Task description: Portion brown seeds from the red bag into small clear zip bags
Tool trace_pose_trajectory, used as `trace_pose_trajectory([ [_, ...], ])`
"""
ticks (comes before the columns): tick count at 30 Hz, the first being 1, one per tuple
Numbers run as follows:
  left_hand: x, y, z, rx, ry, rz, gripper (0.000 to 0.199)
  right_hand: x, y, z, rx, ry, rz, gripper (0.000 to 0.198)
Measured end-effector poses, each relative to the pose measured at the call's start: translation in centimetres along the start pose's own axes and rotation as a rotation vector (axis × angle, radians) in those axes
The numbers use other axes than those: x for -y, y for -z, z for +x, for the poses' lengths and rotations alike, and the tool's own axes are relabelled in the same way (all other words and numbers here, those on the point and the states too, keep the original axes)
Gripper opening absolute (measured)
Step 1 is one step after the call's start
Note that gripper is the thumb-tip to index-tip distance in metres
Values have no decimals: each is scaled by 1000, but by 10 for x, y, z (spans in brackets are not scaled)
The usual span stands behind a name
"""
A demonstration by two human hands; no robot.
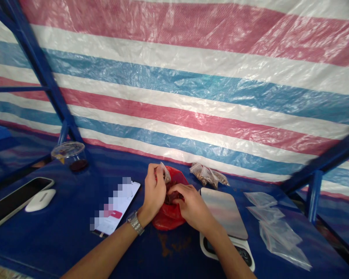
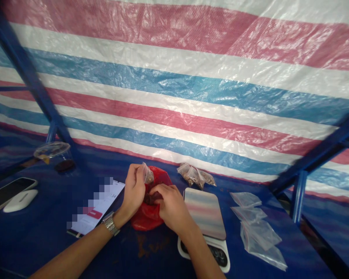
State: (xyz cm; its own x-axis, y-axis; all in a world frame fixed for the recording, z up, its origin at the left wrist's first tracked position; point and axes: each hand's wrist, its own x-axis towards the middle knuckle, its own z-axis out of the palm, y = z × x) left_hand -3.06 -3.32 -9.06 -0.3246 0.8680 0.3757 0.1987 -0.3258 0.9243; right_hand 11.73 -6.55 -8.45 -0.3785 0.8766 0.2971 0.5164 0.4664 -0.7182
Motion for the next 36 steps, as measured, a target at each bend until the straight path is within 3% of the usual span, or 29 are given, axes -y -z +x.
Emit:
trace_pose_trajectory([
  [6, -4, 4, 9, 124, -28, -141, 28, 1, 20, -4, -52, -117, 504, 24],
  [9, -8, 6, 7, 244, -106, -16, 27, 5, 34, -7, -125, -133, 583, 24],
  [14, -10, 3, -3, 416, -284, 123, 25, 4, 34, -9, -308, -81, 358, 23],
  [21, -3, 2, -3, 508, -178, 58, 24, -1, 29, -11, -304, -15, 101, 23],
  [24, -2, 7, -2, 595, -214, 52, 16, 0, 31, -11, -321, -9, 82, 22],
  [29, 2, 10, -3, 644, -375, 175, 66, -2, 33, -12, -344, 3, 37, 22],
  [36, 6, 9, 1, 661, -426, 258, 60, -5, 37, -13, -384, 72, -66, 24],
])
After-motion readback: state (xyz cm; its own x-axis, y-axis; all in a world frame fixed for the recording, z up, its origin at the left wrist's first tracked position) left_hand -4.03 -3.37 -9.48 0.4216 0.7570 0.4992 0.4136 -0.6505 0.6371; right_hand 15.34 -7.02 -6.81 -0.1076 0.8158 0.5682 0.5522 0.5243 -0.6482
